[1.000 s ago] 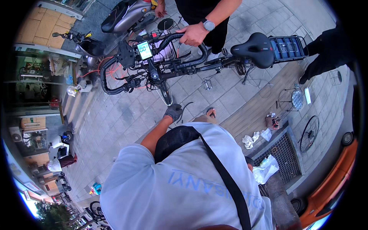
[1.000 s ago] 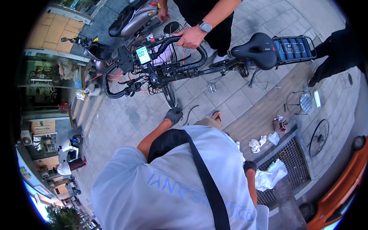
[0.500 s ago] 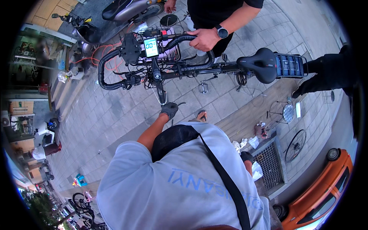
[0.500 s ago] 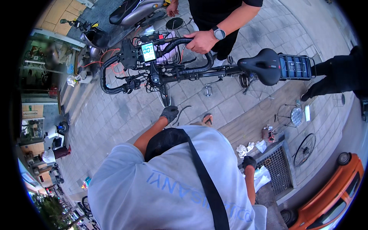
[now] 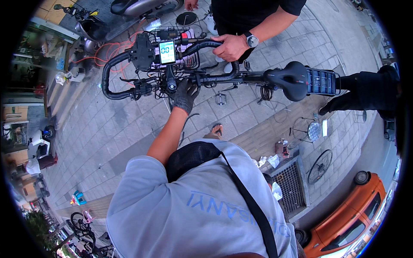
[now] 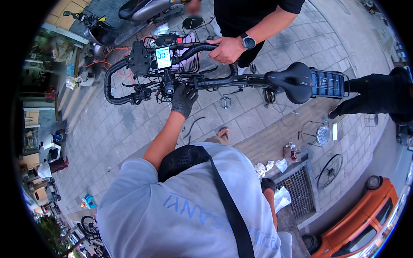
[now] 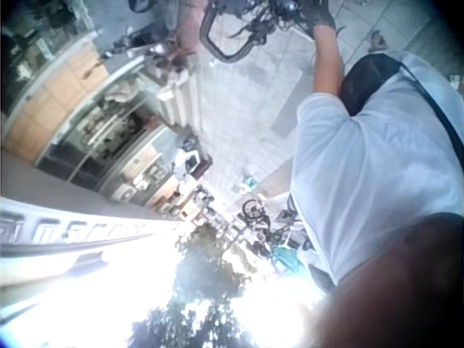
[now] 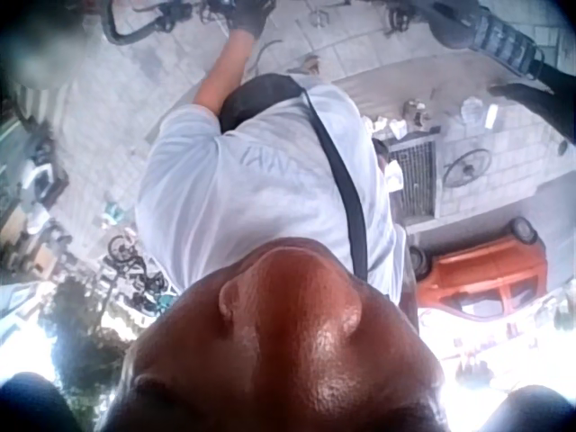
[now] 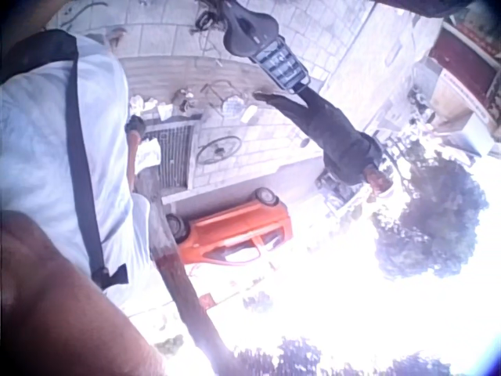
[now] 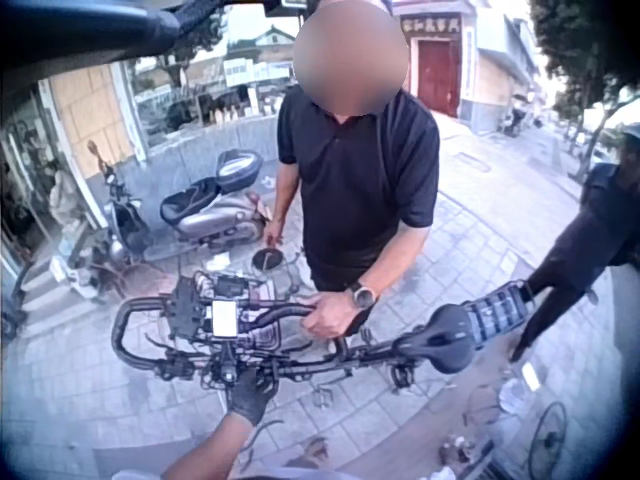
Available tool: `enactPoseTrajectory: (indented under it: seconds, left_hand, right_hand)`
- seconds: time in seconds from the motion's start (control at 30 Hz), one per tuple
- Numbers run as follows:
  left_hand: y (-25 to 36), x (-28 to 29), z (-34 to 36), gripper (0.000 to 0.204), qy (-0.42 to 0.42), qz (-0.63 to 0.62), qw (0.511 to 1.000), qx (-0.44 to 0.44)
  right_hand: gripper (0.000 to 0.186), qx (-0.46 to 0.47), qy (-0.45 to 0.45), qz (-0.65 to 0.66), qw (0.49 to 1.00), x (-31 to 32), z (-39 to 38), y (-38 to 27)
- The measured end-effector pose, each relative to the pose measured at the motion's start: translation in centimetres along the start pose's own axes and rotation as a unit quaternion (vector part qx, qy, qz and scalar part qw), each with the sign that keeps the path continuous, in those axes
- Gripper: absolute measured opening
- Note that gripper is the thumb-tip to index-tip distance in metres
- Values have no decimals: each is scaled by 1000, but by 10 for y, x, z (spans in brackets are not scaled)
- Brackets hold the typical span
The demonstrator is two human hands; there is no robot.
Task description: The person uses a red screwdriver to tighten bolts on the handlebars of an electric bicycle. They adjust the handlebar position and secure the stem while standing on a sidewalk.
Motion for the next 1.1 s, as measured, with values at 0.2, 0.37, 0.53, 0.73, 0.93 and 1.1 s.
enactPoseTrajectory:
  seconds: [0.2,0.37,0.53,0.73,0.93,1.1]
  left_hand:
    - [6,-18,47,14,-30,-40,999,0]
    - [3,6,79,18,6,-32,999,-34]
    - [-1,19,91,25,62,-49,995,-60]
    - [15,-3,58,20,181,83,971,-133]
    - [22,-72,50,51,-169,72,982,-43]
    - [25,-34,49,43,-136,100,983,-69]
  right_hand:
    - [33,-114,29,167,979,10,-21,3]
    - [37,-83,-23,-27,996,23,-23,-5]
    - [36,-68,-24,-10,997,22,-21,-14]
    - [36,-26,-41,-31,998,25,-31,-42]
    - [36,18,-48,-106,993,29,-68,-90]
    - [40,41,79,-104,991,46,-86,-126]
Point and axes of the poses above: each hand's wrist, its own z-axis towards the middle knuckle, its own x-axis out of the back of the hand, y = z × x, the point moved 8 cm from there along z, towards the middle knuckle, and after that the axes turned 12 degrees about x, right-handed, at the moved point
